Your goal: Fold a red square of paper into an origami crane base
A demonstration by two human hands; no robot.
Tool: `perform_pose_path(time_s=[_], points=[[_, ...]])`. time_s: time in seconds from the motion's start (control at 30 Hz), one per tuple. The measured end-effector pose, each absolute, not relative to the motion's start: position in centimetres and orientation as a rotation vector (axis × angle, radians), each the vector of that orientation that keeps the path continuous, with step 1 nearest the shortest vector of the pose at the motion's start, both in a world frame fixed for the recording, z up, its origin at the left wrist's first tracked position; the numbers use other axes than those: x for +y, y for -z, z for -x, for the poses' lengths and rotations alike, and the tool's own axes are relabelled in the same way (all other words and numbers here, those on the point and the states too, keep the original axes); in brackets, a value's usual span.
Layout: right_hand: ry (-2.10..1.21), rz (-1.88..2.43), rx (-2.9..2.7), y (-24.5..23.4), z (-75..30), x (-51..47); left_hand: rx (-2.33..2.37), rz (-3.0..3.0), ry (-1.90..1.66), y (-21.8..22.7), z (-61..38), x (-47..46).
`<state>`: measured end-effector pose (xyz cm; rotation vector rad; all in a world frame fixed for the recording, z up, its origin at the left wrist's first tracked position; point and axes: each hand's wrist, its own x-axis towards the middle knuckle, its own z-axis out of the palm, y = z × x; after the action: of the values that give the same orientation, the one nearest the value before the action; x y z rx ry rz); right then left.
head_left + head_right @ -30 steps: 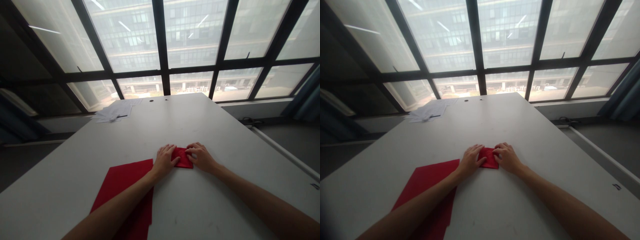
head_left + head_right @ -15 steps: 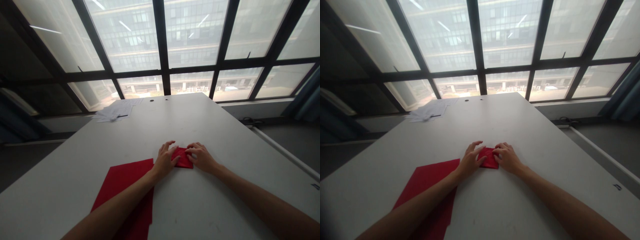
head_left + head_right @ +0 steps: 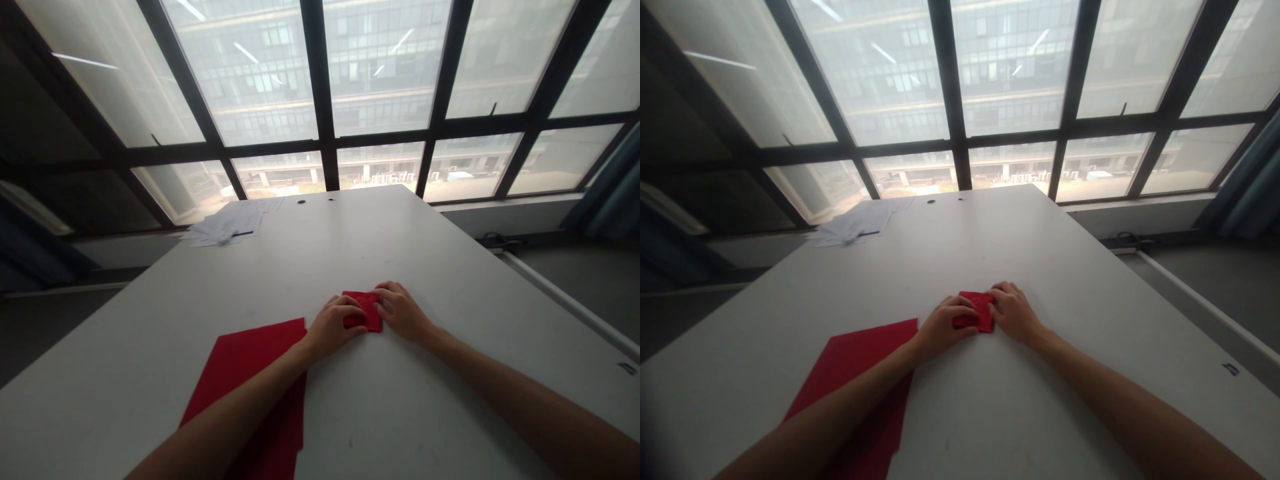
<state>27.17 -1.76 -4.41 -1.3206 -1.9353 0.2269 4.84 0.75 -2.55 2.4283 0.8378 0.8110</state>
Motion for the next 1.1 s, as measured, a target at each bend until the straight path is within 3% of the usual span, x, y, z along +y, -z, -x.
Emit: perform_pose_path(time_s=[0.47, 0.77, 1.1], points=[[-0.213, 1.221, -1.652, 3.6, -27.4, -1.8, 1.004, -2.142, -0.935, 2.5, -5.1, 0.7], [-0.161, 1.178, -2.08, 3.1, -26.3, -2.7, 1.126, -1.797, -1.167, 2.3, -4.9, 1.7], [-0.18, 1.113, -1.996, 2.3, -26.3, -3.1, 1.056, -2.044, -0.983, 2.7, -5.3, 0.8]])
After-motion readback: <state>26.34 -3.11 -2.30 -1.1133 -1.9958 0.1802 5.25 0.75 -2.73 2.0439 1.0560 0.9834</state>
